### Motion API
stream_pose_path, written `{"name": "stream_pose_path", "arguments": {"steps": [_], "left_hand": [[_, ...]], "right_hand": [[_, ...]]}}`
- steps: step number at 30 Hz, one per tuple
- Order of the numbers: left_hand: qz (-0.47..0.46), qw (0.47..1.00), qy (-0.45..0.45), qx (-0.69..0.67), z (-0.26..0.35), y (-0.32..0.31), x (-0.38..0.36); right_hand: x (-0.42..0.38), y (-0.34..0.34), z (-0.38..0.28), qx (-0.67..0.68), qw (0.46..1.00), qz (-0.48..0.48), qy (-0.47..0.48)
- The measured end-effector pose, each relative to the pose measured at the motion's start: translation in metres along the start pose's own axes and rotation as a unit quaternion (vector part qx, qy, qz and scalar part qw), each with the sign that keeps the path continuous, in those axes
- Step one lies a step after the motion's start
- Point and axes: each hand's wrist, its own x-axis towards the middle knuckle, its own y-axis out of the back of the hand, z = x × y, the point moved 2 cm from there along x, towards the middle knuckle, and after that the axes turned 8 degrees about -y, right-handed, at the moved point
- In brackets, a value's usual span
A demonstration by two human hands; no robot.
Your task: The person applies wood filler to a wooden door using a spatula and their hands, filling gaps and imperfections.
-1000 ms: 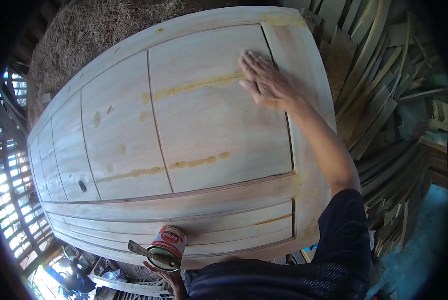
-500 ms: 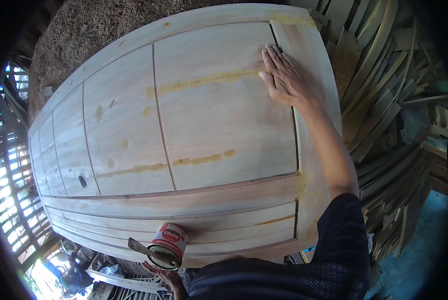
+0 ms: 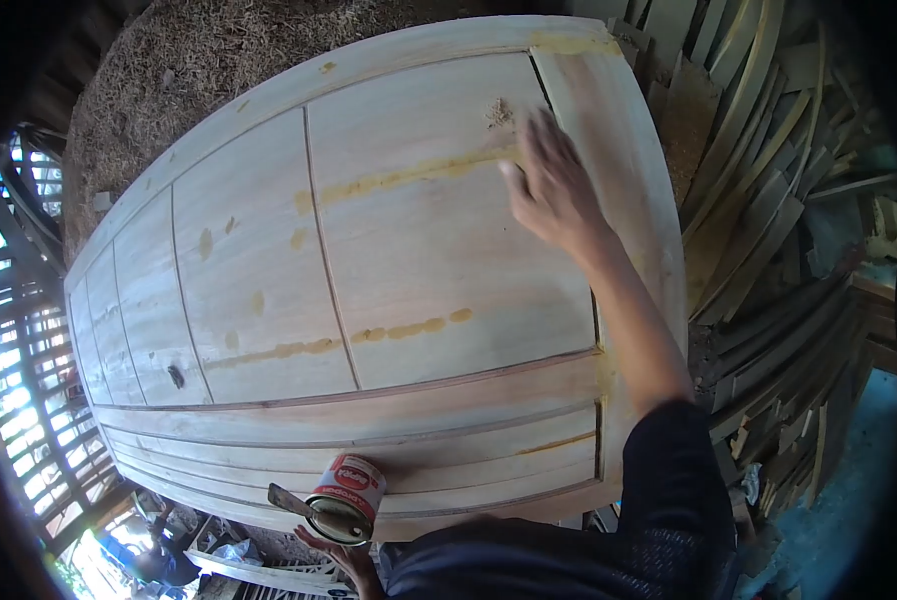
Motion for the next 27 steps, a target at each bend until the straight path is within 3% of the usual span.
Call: {"name": "stream_pose_path", "arguments": {"steps": [2,8,11,14,15,16,18,20,22,24,27], "left_hand": [[-0.004,1.000,0.011,-0.001,-0.001,0.000,0.000],[-0.038,0.998,0.012,0.038,-0.003,0.002,-0.003],[-0.034,0.999,0.012,0.030,-0.003,0.002,-0.003],[-0.025,0.999,0.008,0.023,-0.002,0.003,-0.003],[-0.025,0.999,0.009,0.019,-0.002,0.002,-0.003],[-0.027,0.999,0.011,0.014,-0.003,0.002,-0.003],[-0.031,0.999,0.015,0.009,-0.004,0.001,-0.004],[-0.034,0.999,0.016,0.008,-0.005,0.000,-0.003],[-0.032,0.999,0.011,0.004,-0.004,-0.001,-0.003],[-0.030,1.000,0.005,-0.001,-0.004,-0.002,-0.002],[-0.029,1.000,0.004,-0.013,-0.006,-0.005,-0.002]], "right_hand": [[-0.033,0.009,0.006,-0.099,0.974,-0.099,-0.180],[-0.007,-0.032,0.014,-0.107,0.987,0.003,-0.121],[0.017,-0.024,0.002,-0.001,0.991,-0.057,-0.117],[-0.026,-0.007,-0.020,-0.081,0.985,-0.056,-0.141],[-0.038,-0.011,-0.026,-0.075,0.974,-0.103,-0.190],[-0.036,-0.019,-0.027,-0.077,0.973,-0.104,-0.189],[-0.025,-0.033,-0.028,-0.111,0.980,0.014,-0.163],[-0.002,-0.044,-0.025,-0.112,0.979,0.006,-0.168],[0.011,-0.044,-0.030,-0.024,0.991,-0.020,-0.129],[-0.008,-0.035,-0.040,-0.013,0.995,-0.030,-0.096],[-0.017,-0.033,-0.036,-0.112,0.978,-0.069,-0.159]]}}
